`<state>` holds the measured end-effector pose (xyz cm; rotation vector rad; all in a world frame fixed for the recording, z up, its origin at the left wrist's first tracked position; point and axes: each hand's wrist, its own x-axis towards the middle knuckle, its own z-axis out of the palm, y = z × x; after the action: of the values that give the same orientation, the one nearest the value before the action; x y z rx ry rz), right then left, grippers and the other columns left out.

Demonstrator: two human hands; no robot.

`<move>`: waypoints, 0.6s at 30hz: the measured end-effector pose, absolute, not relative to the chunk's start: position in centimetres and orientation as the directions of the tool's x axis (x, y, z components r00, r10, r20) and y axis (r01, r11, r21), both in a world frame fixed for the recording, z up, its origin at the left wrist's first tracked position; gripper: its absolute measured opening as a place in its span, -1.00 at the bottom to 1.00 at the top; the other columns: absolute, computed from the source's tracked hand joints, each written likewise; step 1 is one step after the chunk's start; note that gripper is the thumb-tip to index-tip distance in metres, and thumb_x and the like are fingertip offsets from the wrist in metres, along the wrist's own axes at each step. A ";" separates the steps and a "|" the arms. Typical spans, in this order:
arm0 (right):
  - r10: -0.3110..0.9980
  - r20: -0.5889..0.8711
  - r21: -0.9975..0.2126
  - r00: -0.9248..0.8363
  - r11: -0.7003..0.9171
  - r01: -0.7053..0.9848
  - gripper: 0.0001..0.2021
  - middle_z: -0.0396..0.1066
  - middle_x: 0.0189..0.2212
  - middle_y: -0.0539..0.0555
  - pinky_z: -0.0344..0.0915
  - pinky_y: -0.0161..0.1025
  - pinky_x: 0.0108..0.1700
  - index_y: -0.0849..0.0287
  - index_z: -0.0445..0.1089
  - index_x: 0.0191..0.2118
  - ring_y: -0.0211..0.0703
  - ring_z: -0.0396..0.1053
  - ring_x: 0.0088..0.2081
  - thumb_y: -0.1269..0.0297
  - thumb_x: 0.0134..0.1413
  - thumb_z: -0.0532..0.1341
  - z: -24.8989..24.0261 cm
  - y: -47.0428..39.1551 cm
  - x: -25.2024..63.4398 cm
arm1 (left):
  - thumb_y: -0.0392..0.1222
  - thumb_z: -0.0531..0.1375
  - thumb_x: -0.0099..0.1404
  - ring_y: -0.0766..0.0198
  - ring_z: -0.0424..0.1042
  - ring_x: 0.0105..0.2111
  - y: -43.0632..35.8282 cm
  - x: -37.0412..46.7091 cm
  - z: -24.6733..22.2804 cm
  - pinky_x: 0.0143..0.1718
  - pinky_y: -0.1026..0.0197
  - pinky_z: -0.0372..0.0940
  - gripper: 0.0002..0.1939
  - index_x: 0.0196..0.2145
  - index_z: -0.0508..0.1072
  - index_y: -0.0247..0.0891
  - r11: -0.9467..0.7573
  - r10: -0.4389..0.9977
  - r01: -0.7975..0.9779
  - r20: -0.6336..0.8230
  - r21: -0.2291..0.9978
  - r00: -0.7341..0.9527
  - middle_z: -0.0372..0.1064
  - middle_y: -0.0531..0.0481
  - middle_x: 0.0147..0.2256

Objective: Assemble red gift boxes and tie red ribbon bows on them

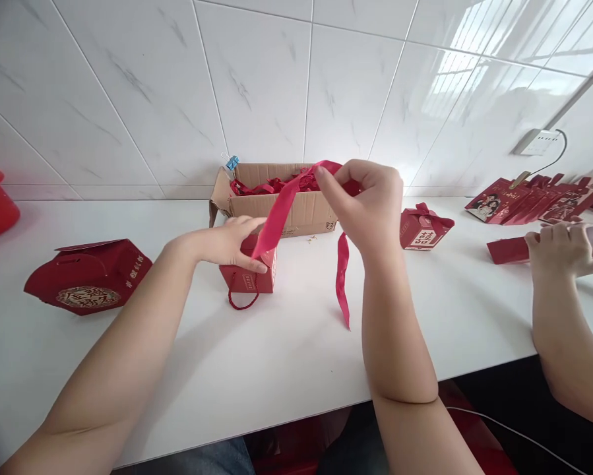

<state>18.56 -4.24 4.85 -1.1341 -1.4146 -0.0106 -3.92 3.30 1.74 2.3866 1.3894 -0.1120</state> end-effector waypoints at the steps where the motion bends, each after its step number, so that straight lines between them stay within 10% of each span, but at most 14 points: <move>1: 0.609 0.762 -0.594 0.220 0.521 0.613 -0.66 0.03 -0.73 -0.11 -0.05 -0.28 -0.58 0.16 0.21 -0.67 -0.37 0.04 -0.62 0.27 0.04 0.27 4.7 -4.1 18.6 | 0.43 0.24 -0.13 -0.22 -0.18 0.33 2.9 -3.7 1.9 0.15 -0.15 0.16 0.18 0.33 -0.14 0.00 -0.461 0.830 0.832 -0.181 0.310 0.527 -0.30 -0.14 0.38; 3: 0.622 0.763 -0.576 0.180 0.526 0.626 -0.63 0.03 -0.71 -0.09 -0.01 -0.27 -0.57 0.14 0.19 -0.65 -0.34 0.07 -0.60 0.20 0.08 0.25 4.4 -3.7 18.6 | 0.40 0.23 -0.06 -0.16 -0.22 0.34 2.1 -3.5 2.5 0.19 -0.10 0.11 0.10 0.33 -0.11 0.03 -0.514 0.811 0.753 -0.053 0.411 0.583 -0.34 -0.06 0.39; 9: 0.646 0.750 -0.562 0.141 0.510 0.651 -0.62 0.05 -0.68 -0.05 0.03 -0.26 -0.57 0.13 0.18 -0.63 -0.30 0.13 -0.57 0.13 0.11 0.21 4.0 -3.1 18.3 | 0.18 0.07 0.29 0.10 0.40 -0.05 -0.6 -2.8 4.7 -0.05 0.12 0.30 -0.57 -0.05 0.44 -0.11 -0.544 0.650 0.346 0.123 0.765 0.750 0.42 -0.06 -0.08; 18: 0.848 0.528 -0.584 -0.052 0.407 0.702 -0.60 0.10 -0.65 -0.04 0.09 -0.26 -0.52 0.14 0.12 -0.67 -0.30 0.14 -0.55 0.19 0.08 0.25 4.7 -3.9 21.1 | 0.06 0.08 0.32 0.17 0.39 -0.18 0.2 -3.9 5.0 -0.13 0.14 0.27 -0.67 -0.39 0.46 -0.22 -0.506 0.845 0.367 0.364 0.780 0.392 0.42 -0.02 -0.26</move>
<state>21.06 -3.93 4.71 -1.3421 -1.7976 0.2117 -3.95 0.16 4.95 2.0516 1.0338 1.0292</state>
